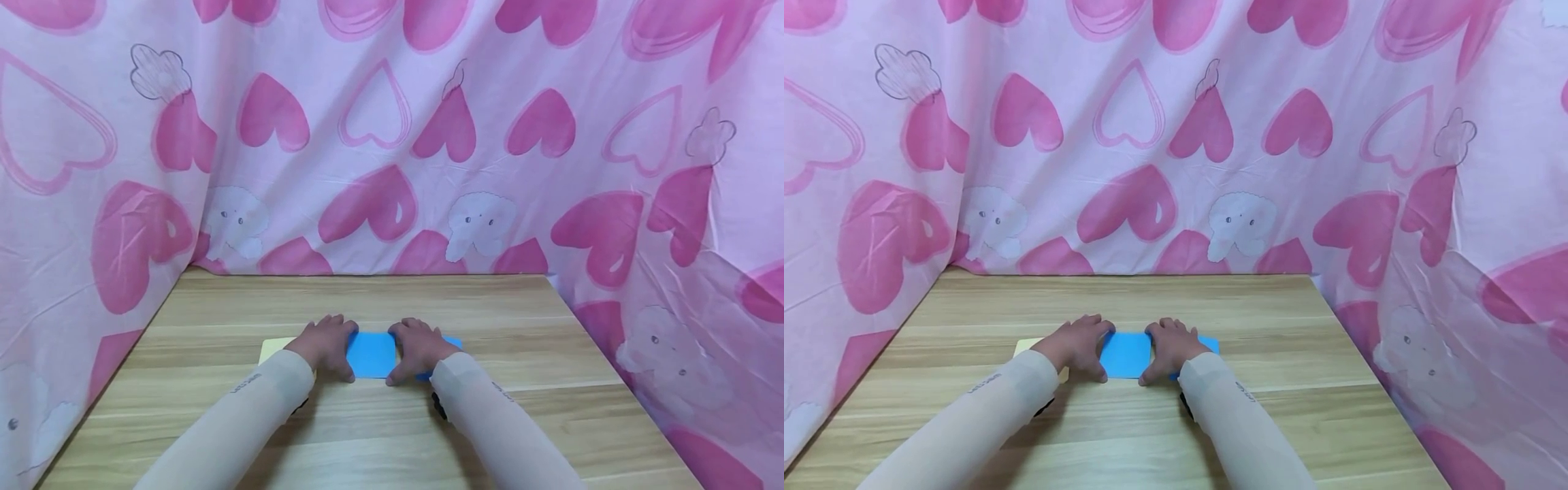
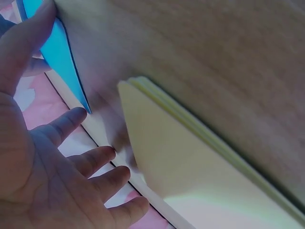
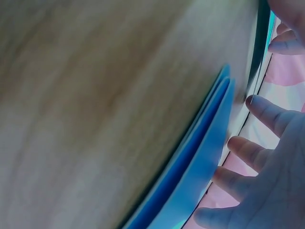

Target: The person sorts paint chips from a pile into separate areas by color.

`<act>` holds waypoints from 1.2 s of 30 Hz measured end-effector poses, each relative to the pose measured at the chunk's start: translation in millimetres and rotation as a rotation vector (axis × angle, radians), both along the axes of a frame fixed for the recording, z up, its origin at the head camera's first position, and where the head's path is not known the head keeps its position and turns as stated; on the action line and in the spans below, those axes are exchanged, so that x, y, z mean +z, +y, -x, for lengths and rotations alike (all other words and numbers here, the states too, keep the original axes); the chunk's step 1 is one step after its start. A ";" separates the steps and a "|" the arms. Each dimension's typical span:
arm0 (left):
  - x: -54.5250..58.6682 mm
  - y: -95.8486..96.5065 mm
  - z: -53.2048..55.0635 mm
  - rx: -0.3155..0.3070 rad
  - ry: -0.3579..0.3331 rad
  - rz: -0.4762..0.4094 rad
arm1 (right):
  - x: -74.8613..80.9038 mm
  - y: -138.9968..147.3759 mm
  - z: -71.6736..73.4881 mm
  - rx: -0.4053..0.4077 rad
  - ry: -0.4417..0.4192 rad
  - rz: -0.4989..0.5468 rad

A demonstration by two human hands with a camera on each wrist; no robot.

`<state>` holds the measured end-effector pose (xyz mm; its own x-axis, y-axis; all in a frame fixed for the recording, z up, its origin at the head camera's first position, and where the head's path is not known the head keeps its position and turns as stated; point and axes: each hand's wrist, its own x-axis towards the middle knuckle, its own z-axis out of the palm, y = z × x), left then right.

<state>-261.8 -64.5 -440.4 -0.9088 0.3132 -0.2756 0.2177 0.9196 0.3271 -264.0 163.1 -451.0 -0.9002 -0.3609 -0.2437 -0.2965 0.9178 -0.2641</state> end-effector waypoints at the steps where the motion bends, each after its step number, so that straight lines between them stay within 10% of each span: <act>1: 0.4 0.1 -0.1 -0.001 -0.003 0.001 | 0.1 0.3 0.0 -0.001 0.001 0.002; 36: 0.0 23.5 2.4 -0.049 0.039 -0.008 | 3.7 34.7 -2.1 -0.059 -0.043 0.017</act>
<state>-264.2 -41.0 -440.4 -0.9022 0.3598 -0.2378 0.2753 0.9049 0.3247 -261.9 197.8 -447.3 -0.9091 -0.3115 -0.2768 -0.2298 0.9288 -0.2906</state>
